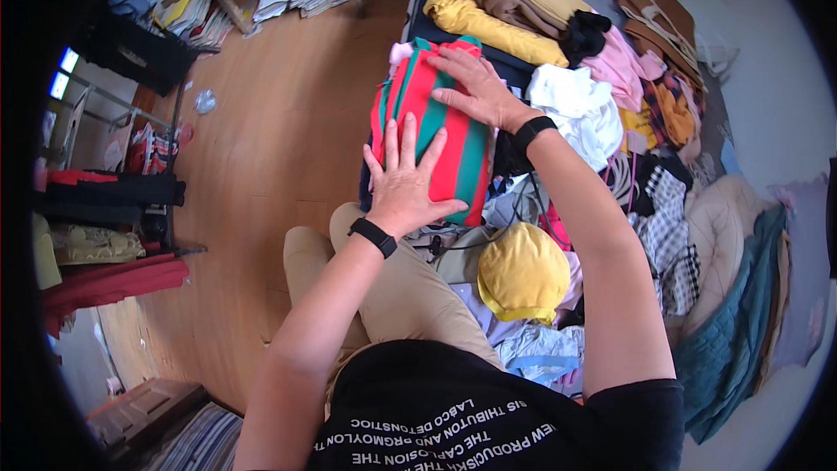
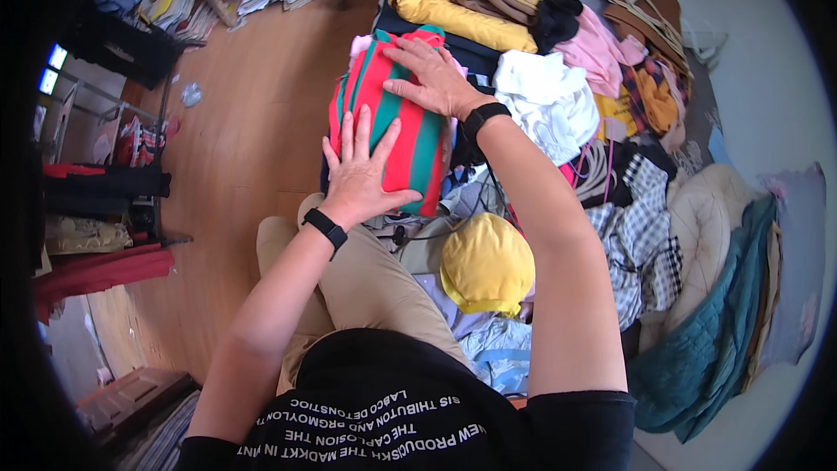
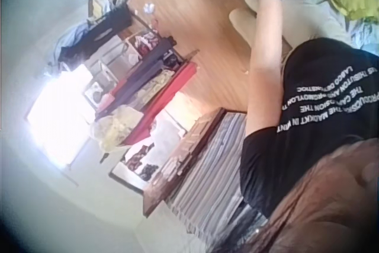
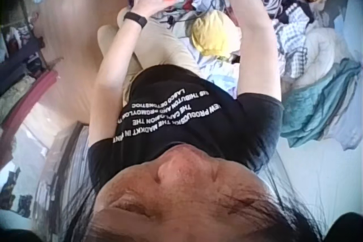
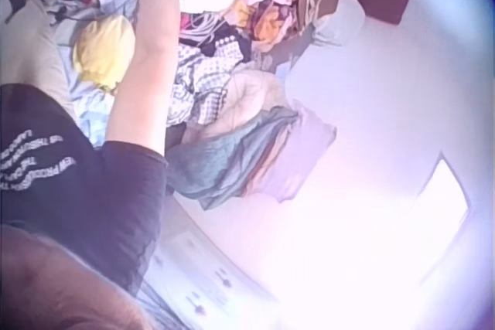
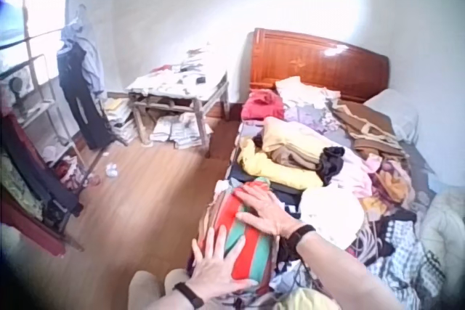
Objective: Folding various articles of clothing on a bed.
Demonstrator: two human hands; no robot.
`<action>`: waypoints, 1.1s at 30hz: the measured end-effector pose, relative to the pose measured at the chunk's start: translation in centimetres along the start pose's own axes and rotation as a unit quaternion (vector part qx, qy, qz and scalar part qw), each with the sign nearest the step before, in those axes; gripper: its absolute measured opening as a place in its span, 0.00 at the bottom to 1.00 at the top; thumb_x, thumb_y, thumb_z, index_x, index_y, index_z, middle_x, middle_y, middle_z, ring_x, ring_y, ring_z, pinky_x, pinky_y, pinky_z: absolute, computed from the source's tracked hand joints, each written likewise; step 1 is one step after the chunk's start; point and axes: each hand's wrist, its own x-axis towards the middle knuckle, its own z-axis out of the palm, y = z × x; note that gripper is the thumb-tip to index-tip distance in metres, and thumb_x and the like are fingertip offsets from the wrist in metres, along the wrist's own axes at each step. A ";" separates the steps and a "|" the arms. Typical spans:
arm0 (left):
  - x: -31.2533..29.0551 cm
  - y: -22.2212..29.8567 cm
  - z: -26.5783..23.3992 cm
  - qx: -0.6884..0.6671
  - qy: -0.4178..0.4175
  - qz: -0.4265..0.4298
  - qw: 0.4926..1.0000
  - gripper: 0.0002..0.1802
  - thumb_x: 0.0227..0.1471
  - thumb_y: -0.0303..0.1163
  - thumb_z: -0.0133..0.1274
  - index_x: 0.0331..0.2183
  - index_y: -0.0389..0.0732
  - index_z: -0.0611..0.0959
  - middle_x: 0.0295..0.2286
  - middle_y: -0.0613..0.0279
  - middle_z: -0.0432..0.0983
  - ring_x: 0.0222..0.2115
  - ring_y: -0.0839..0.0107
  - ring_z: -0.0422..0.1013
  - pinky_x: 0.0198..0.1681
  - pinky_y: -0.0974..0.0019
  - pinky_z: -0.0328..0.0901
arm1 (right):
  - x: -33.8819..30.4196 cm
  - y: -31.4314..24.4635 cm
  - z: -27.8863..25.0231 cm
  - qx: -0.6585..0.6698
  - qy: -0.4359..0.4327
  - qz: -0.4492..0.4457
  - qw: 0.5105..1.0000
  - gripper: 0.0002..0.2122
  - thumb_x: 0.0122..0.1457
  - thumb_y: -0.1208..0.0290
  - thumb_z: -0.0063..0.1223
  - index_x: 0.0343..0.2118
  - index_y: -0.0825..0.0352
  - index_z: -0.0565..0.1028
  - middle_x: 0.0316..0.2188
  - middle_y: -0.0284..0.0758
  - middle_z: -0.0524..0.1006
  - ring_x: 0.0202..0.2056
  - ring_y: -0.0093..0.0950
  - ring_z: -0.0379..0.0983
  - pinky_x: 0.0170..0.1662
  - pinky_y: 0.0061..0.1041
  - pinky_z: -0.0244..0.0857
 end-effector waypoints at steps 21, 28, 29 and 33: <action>-16.6 -1.7 -5.4 -0.288 -0.033 0.035 0.956 0.14 0.53 0.24 0.56 0.44 0.34 0.81 0.52 0.49 0.73 0.53 0.55 0.70 0.55 0.60 0.64 | -34.4 -20.9 -7.8 0.543 0.298 0.428 0.658 0.08 0.65 0.76 0.51 0.45 0.68 0.77 0.40 0.32 0.79 0.43 0.21 0.75 0.49 0.21 0.68; -17.9 -1.4 -6.8 -0.295 -0.004 0.043 0.955 0.14 0.54 0.22 0.55 0.45 0.34 0.81 0.52 0.49 0.72 0.51 0.56 0.70 0.53 0.61 0.65 | -47.1 -11.2 -8.3 -0.285 0.195 0.623 0.702 0.29 0.48 0.65 0.66 0.54 0.63 0.69 0.62 0.53 0.58 0.64 0.56 0.51 0.62 0.61 0.47; -18.1 -1.5 -6.9 -0.297 0.000 0.039 0.954 0.14 0.54 0.22 0.54 0.45 0.34 0.81 0.51 0.49 0.73 0.51 0.57 0.71 0.53 0.61 0.65 | -48.0 -11.0 -8.1 -0.288 0.196 0.620 0.703 0.29 0.48 0.65 0.66 0.54 0.63 0.69 0.62 0.53 0.58 0.64 0.56 0.51 0.62 0.61 0.47; -19.0 -2.5 -6.4 -0.301 0.018 0.038 0.953 0.13 0.55 0.22 0.54 0.44 0.34 0.81 0.51 0.49 0.73 0.50 0.57 0.71 0.52 0.61 0.65 | -49.2 -11.0 -6.4 -0.267 0.136 0.635 0.712 0.30 0.48 0.59 0.66 0.54 0.63 0.70 0.65 0.53 0.55 0.65 0.59 0.45 0.61 0.67 0.42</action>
